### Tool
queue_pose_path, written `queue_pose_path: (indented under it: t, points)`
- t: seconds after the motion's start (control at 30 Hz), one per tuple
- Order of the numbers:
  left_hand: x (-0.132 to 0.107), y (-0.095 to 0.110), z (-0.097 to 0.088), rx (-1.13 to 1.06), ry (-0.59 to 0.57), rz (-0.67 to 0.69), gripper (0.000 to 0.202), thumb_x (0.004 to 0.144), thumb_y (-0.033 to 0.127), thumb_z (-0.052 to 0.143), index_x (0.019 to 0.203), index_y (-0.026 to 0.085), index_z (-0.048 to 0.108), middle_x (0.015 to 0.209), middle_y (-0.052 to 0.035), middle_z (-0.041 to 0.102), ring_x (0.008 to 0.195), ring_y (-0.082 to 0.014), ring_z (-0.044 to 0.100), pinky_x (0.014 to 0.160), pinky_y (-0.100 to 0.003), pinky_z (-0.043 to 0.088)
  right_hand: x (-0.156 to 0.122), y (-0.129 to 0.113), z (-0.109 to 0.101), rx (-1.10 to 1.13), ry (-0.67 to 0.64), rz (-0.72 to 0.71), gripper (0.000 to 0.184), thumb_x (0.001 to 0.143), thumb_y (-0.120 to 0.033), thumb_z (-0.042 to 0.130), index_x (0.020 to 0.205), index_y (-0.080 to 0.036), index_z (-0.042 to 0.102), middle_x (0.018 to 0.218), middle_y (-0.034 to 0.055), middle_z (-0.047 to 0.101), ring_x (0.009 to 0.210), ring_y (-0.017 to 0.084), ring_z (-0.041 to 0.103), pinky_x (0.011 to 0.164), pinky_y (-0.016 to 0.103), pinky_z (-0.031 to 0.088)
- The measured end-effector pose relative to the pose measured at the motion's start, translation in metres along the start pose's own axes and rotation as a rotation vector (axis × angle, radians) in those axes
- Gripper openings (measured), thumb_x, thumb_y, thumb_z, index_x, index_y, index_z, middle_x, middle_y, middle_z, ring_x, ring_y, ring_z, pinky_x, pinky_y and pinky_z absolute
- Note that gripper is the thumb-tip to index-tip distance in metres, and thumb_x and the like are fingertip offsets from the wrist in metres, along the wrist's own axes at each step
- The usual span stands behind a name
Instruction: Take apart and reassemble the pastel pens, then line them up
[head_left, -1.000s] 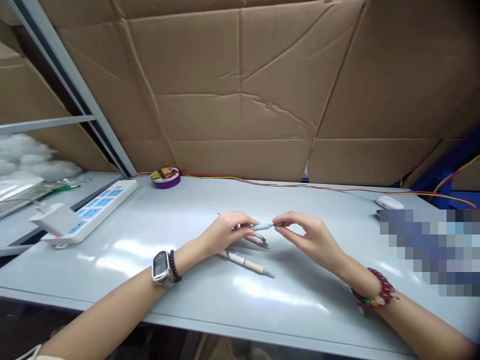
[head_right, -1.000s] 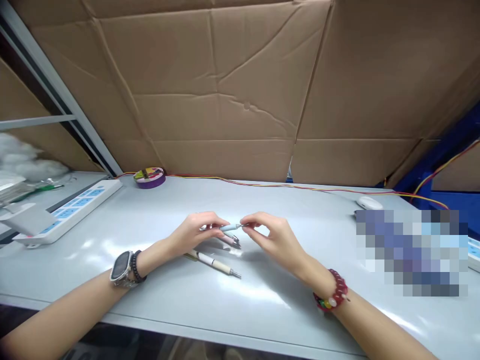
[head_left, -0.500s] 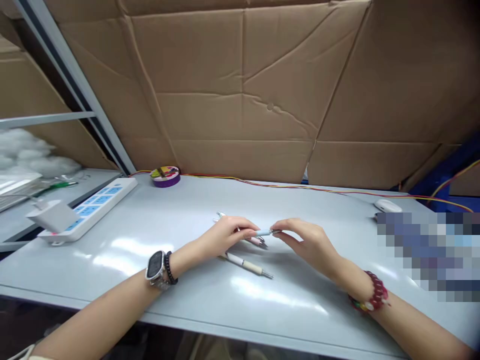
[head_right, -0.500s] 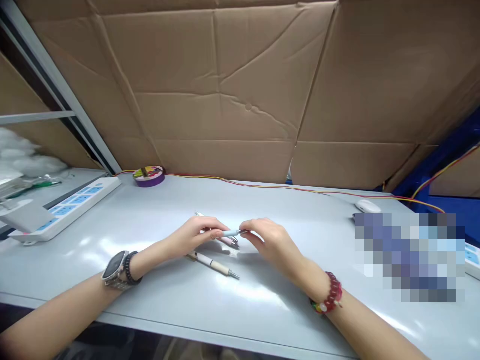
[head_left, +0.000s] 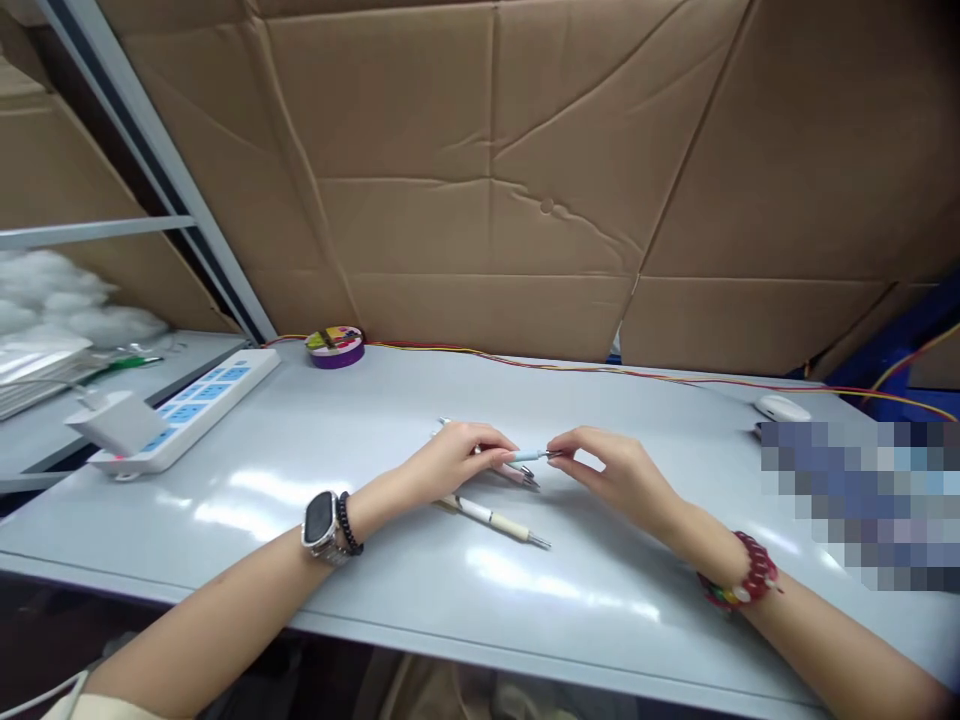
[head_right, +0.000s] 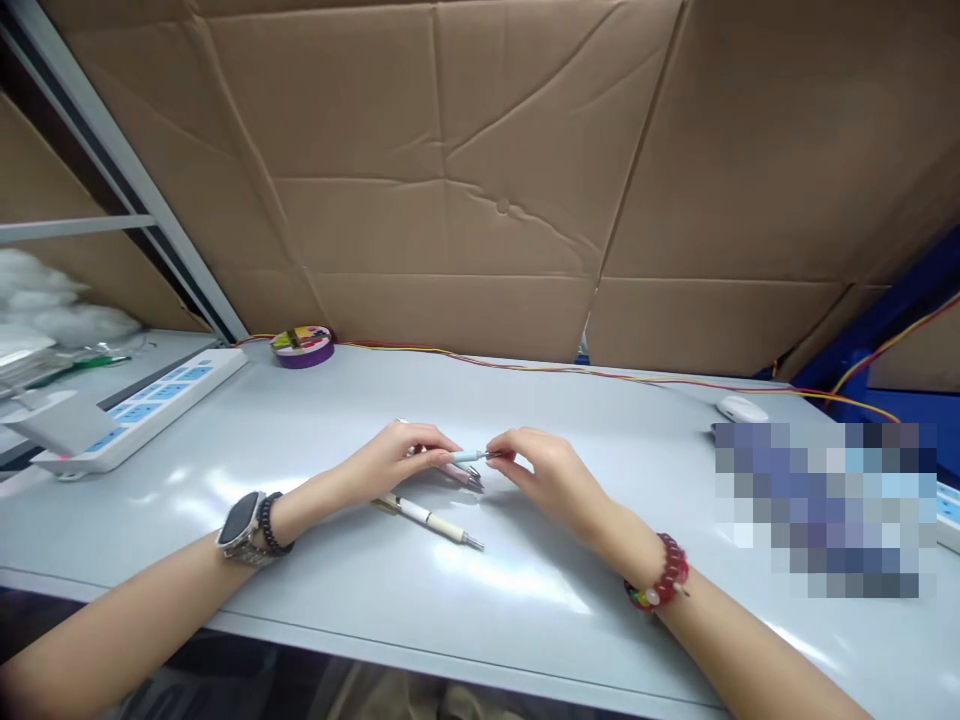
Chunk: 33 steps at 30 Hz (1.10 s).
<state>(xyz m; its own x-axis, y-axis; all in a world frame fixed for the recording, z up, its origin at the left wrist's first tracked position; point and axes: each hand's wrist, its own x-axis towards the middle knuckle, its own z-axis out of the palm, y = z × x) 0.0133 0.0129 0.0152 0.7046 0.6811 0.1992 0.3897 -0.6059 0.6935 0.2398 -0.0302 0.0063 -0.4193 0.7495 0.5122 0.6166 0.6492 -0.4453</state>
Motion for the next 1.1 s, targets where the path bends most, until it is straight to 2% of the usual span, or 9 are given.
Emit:
queue_pose_path:
  t: [0.17, 0.43, 0.6, 0.7, 0.83, 0.93, 1.03, 1.1]
  points:
    - [-0.001, 0.006, -0.001, -0.126, -0.049, -0.014, 0.022, 0.088, 0.029, 0.048, 0.094, 0.019, 0.066, 0.084, -0.0014, 0.068, 0.075, -0.0130, 0.056, 0.066, -0.021, 0.040, 0.000, -0.007, -0.001, 0.046, 0.029, -0.030, 0.009, 0.084, -0.023, 0.052, 0.085, -0.021, 0.061, 0.077, 0.0013, 0.067, 0.070, 0.015, 0.063, 0.065, 0.027, 0.051]
    - [-0.002, 0.010, -0.001, -0.303, -0.100, -0.061, 0.021, 0.086, 0.028, 0.051, 0.093, 0.017, 0.067, 0.085, -0.0023, 0.067, 0.077, -0.0131, 0.057, 0.064, -0.020, 0.041, -0.005, -0.007, 0.005, -0.083, 0.095, -0.145, 0.011, 0.086, -0.019, 0.049, 0.089, -0.021, 0.059, 0.076, 0.0023, 0.067, 0.067, 0.014, 0.061, 0.062, 0.026, 0.048]
    - [-0.003, 0.012, 0.002, -0.255, -0.048, -0.035, 0.018, 0.085, 0.026, 0.053, 0.093, 0.018, 0.067, 0.083, -0.0011, 0.066, 0.075, -0.0115, 0.057, 0.062, -0.018, 0.039, -0.004, -0.005, 0.007, -0.225, 0.097, -0.241, 0.013, 0.089, -0.021, 0.044, 0.087, -0.017, 0.056, 0.070, 0.0045, 0.060, 0.063, 0.015, 0.054, 0.061, 0.027, 0.043]
    - [-0.003, 0.013, 0.004, -0.206, -0.021, -0.007, 0.017, 0.085, 0.027, 0.054, 0.093, 0.018, 0.067, 0.082, -0.0010, 0.065, 0.073, -0.0115, 0.056, 0.062, -0.019, 0.039, -0.003, -0.005, 0.009, -0.287, 0.081, -0.249, 0.025, 0.092, -0.027, 0.036, 0.078, -0.016, 0.054, 0.064, 0.0036, 0.055, 0.057, 0.014, 0.047, 0.058, 0.027, 0.040]
    - [-0.003, 0.012, 0.007, -0.032, 0.024, 0.066, 0.017, 0.084, 0.029, 0.056, 0.092, 0.018, 0.066, 0.081, -0.0017, 0.063, 0.074, -0.0127, 0.055, 0.065, -0.020, 0.039, -0.003, -0.006, 0.013, -0.278, -0.024, -0.095, 0.042, 0.095, -0.032, 0.022, 0.064, -0.018, 0.048, 0.055, 0.0007, 0.050, 0.049, 0.012, 0.042, 0.051, 0.025, 0.036]
    - [-0.003, 0.011, 0.007, 0.077, 0.010, 0.123, 0.017, 0.087, 0.027, 0.051, 0.094, 0.017, 0.064, 0.084, -0.0024, 0.064, 0.080, -0.0140, 0.055, 0.071, -0.021, 0.039, -0.003, -0.005, 0.011, -0.262, -0.129, -0.014, 0.038, 0.094, -0.036, 0.026, 0.070, -0.019, 0.050, 0.059, 0.0000, 0.053, 0.051, 0.012, 0.045, 0.050, 0.024, 0.036]
    - [-0.003, 0.010, 0.006, 0.042, -0.028, 0.107, 0.021, 0.091, 0.024, 0.043, 0.096, 0.018, 0.062, 0.087, -0.0013, 0.065, 0.082, -0.0127, 0.056, 0.073, -0.021, 0.039, 0.001, -0.003, 0.006, -0.353, -0.137, -0.119, 0.028, 0.092, -0.036, 0.034, 0.085, -0.018, 0.053, 0.070, 0.0036, 0.059, 0.061, 0.015, 0.051, 0.055, 0.026, 0.037]
    - [-0.003, 0.009, 0.004, 0.006, -0.066, 0.078, 0.023, 0.092, 0.024, 0.040, 0.093, 0.018, 0.063, 0.085, -0.0005, 0.065, 0.078, -0.0120, 0.056, 0.070, -0.020, 0.039, 0.003, -0.002, 0.003, -0.433, -0.148, -0.209, 0.029, 0.093, -0.029, 0.031, 0.078, -0.018, 0.053, 0.066, 0.0036, 0.056, 0.060, 0.015, 0.048, 0.054, 0.026, 0.034]
